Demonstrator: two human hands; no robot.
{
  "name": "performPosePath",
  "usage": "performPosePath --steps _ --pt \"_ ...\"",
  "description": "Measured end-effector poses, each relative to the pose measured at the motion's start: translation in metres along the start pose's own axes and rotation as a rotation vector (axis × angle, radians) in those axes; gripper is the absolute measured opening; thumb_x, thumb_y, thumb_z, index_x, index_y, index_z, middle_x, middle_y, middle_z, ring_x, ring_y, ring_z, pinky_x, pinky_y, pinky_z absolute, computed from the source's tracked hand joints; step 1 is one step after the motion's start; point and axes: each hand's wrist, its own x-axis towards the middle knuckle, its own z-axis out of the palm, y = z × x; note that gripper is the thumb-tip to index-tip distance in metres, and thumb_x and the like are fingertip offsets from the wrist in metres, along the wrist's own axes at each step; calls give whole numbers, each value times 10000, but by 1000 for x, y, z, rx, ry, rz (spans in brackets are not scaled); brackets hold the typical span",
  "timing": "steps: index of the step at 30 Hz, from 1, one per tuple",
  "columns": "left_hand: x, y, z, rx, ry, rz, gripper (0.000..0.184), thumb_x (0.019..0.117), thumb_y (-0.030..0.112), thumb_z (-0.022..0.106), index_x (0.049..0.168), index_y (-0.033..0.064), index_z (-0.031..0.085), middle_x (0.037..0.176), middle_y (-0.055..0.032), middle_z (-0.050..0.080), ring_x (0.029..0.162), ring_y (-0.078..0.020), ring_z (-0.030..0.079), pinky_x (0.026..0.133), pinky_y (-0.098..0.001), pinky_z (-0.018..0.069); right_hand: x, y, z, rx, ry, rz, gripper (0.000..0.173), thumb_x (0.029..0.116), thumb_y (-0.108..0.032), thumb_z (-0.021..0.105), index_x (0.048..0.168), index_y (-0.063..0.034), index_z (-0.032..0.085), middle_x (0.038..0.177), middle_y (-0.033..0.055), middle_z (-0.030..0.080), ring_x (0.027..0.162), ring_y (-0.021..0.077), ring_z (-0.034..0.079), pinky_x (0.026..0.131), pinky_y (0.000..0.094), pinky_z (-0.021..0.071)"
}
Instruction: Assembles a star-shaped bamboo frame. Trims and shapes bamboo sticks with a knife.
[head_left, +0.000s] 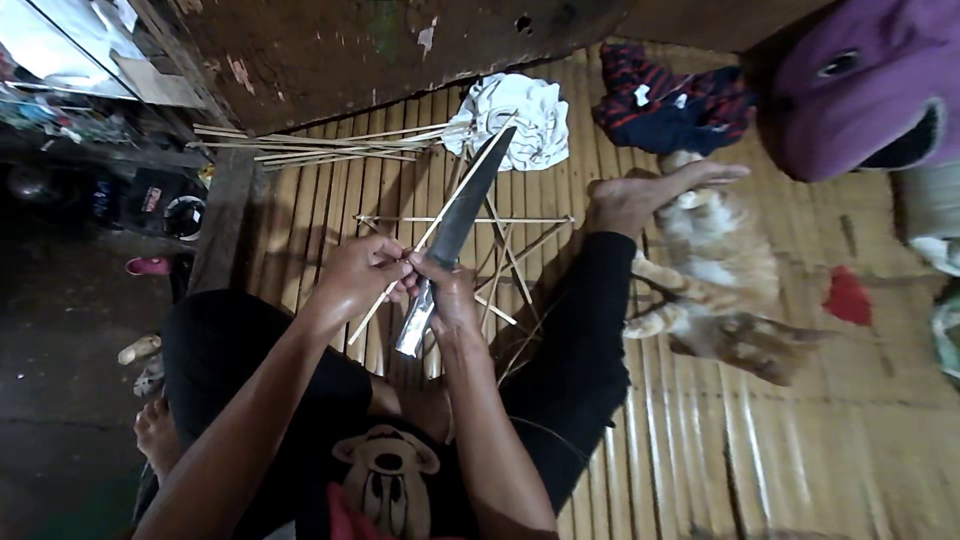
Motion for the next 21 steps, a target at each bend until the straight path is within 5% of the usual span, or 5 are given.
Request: performPosePath --steps 21 --pt "0 -5 -5 -5 -21 2 164 1014 49 623 1165 8 673 897 -70 741 661 -86 701 638 -230 599 4 7 -3 -13 -6 -6 12 932 -30 684 943 -36 687 687 33 654 506 44 576 479 178 510"
